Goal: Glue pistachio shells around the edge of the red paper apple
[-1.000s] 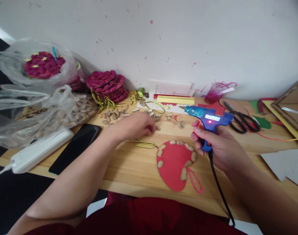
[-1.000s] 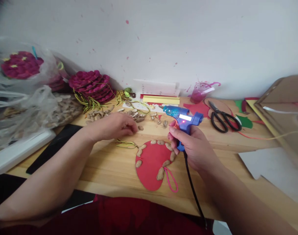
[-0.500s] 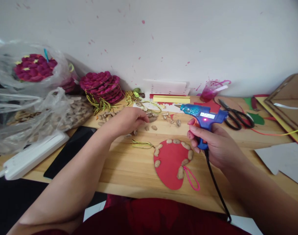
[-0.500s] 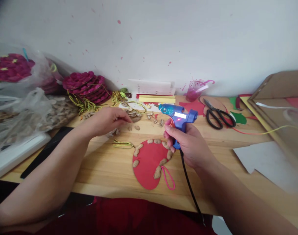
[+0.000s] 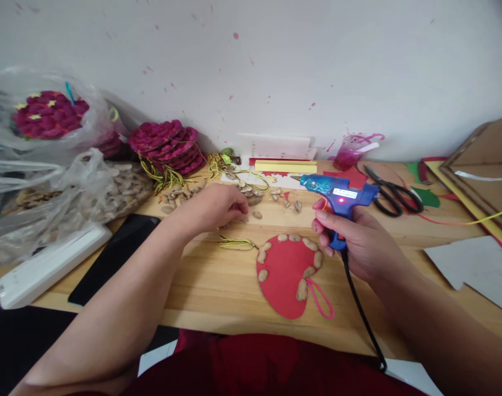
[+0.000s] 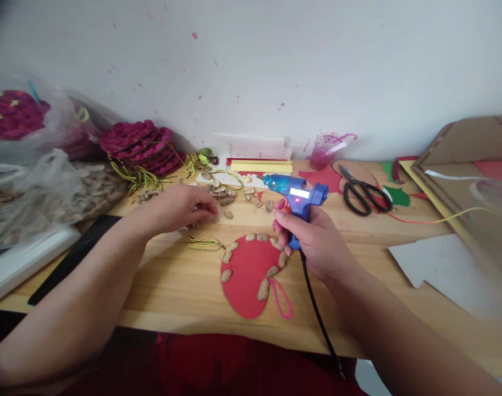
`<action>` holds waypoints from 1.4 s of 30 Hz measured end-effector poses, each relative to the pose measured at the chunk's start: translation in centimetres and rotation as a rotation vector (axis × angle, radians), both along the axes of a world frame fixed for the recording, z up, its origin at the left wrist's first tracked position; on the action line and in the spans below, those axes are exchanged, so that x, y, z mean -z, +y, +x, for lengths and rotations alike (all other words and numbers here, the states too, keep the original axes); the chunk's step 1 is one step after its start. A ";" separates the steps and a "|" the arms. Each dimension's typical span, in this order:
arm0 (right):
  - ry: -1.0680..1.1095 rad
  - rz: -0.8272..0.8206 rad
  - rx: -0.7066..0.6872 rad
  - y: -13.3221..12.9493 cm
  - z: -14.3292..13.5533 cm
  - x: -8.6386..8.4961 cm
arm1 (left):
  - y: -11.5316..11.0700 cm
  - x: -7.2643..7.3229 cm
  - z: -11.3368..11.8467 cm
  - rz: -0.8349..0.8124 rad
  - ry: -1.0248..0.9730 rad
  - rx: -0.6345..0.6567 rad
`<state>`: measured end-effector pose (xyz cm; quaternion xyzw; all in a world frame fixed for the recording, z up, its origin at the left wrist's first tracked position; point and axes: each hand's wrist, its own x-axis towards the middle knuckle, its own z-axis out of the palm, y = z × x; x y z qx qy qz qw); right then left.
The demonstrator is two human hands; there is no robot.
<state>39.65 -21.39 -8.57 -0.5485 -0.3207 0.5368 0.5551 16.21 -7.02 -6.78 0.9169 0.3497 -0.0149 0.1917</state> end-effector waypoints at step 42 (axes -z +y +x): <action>0.029 0.004 -0.033 0.1 0.2 0.7 | -3.3 2.4 2.4 0.073 -0.273 0.374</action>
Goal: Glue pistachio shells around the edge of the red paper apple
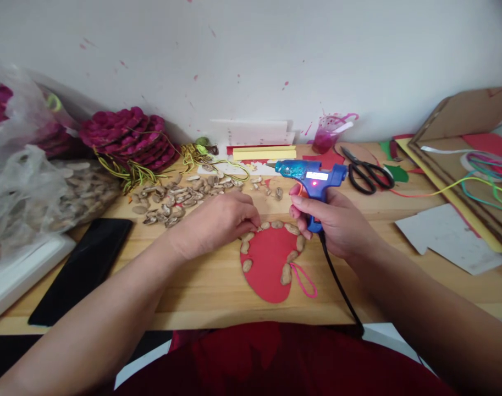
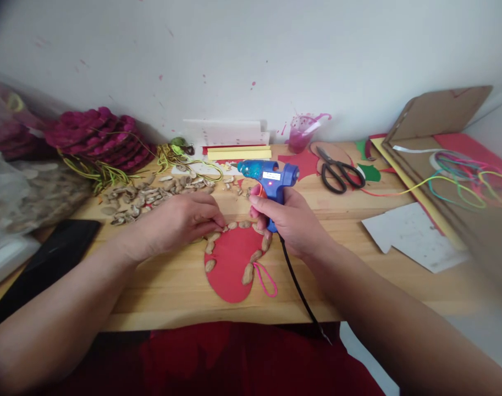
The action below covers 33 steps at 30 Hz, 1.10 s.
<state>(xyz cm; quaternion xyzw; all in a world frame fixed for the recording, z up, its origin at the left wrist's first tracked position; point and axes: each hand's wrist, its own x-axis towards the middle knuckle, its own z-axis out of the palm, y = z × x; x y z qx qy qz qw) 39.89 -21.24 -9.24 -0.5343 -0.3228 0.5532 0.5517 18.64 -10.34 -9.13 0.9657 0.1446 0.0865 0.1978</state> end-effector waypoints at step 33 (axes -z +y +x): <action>-0.008 -0.015 0.004 -0.1 -0.3 -0.4 | -0.2 0.0 0.0 -0.033 -0.006 0.048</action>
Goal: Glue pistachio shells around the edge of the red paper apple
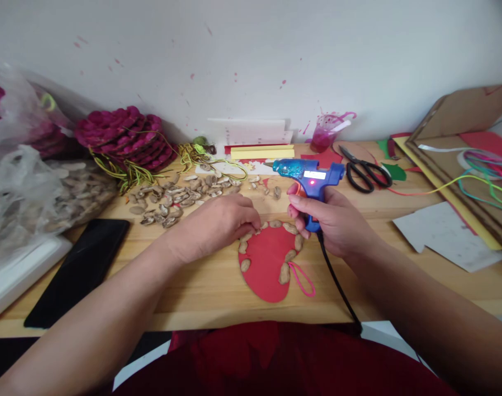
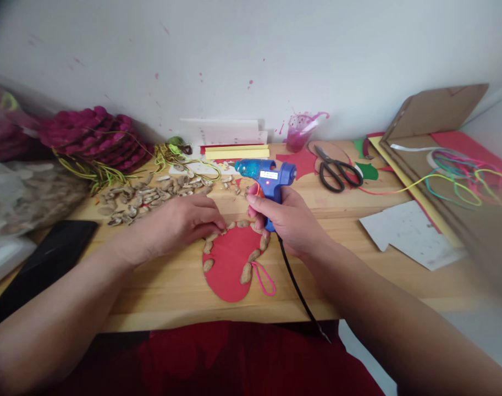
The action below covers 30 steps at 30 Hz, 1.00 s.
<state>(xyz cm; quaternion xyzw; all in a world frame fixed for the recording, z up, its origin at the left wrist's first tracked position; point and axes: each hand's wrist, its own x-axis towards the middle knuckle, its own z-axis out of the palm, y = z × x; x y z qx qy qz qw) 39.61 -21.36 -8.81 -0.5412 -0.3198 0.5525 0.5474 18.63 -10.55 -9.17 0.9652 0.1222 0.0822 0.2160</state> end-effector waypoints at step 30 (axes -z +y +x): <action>0.009 0.004 -0.004 -0.1 0.0 -0.1 | -0.1 -0.3 0.0 0.008 0.014 -0.026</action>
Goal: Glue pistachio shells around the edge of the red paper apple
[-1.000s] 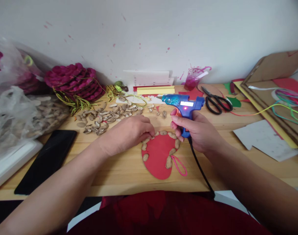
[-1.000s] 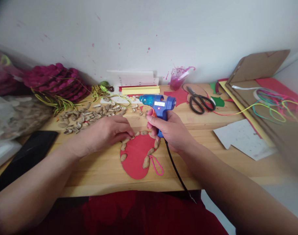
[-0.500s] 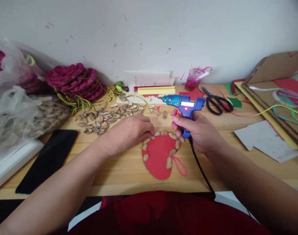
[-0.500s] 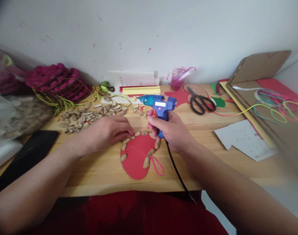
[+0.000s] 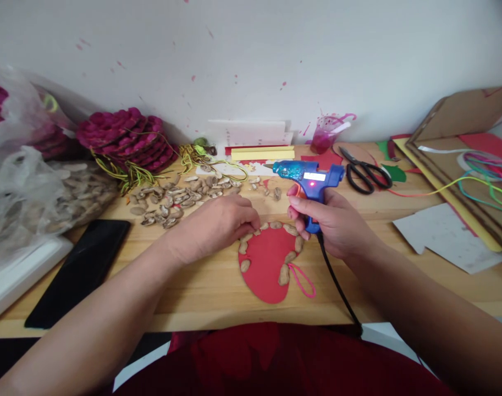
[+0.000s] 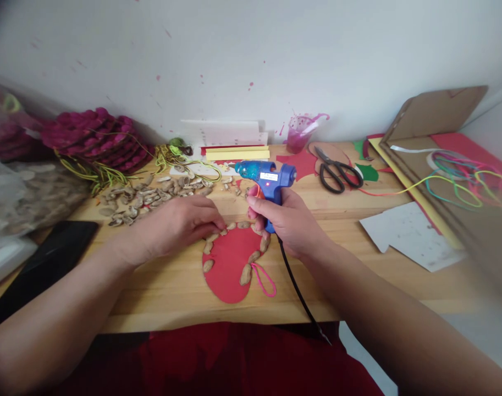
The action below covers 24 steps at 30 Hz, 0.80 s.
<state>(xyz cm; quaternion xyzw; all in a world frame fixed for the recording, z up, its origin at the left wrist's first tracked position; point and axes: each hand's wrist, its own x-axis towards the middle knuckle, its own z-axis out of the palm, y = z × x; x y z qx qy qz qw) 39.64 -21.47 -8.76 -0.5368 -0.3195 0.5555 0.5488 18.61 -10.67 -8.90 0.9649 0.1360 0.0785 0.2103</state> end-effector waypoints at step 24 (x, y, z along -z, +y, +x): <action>0.008 -0.015 0.007 0.1 0.1 0.3 | -0.1 -0.4 0.1 -0.003 0.021 0.042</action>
